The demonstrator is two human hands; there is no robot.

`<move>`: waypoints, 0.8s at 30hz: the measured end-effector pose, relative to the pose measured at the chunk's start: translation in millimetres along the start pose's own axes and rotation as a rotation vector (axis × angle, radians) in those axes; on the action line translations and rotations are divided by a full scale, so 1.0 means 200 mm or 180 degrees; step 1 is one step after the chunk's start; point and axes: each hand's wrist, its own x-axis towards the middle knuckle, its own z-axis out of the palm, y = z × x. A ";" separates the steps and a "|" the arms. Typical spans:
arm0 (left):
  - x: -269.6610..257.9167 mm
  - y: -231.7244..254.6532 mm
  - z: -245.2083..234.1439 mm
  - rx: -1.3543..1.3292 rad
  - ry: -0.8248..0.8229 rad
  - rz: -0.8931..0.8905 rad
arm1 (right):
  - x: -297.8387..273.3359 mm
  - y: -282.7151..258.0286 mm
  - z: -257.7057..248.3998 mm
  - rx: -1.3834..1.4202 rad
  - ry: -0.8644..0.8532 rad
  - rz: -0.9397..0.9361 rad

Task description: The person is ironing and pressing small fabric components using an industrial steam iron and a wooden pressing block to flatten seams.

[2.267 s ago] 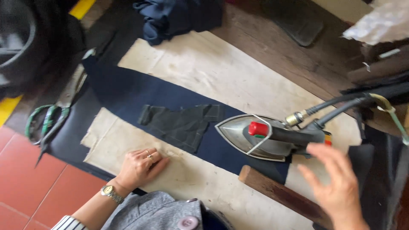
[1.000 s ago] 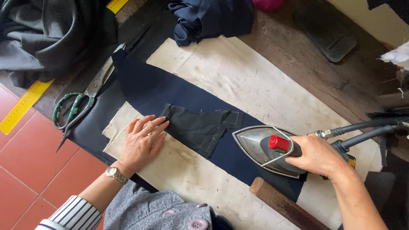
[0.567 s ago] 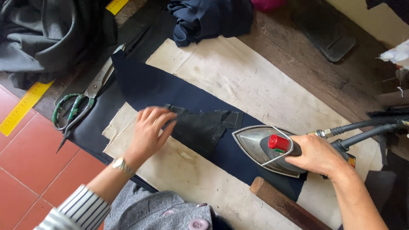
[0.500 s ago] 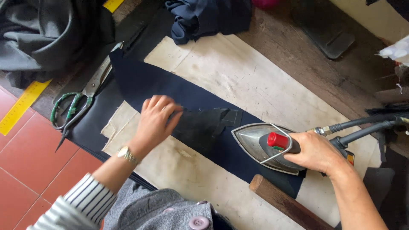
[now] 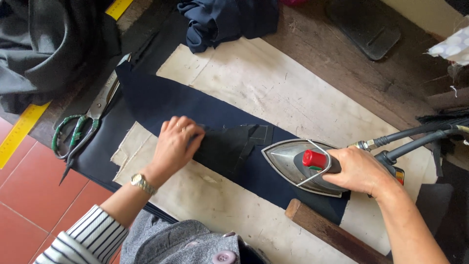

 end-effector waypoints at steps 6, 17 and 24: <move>0.24 -0.06 0.08 0.0159 -0.0788 0.0149 | 0.01 0.01 0.02 -0.0015 0.0043 -0.0046; 0.44 -0.14 0.16 0.0412 -0.1775 0.1129 | -0.01 0.00 0.00 -0.0011 -0.0012 -0.0068; 0.45 -0.13 0.18 0.0551 -0.1853 0.1196 | 0.00 0.00 0.00 -0.0050 0.0028 -0.0073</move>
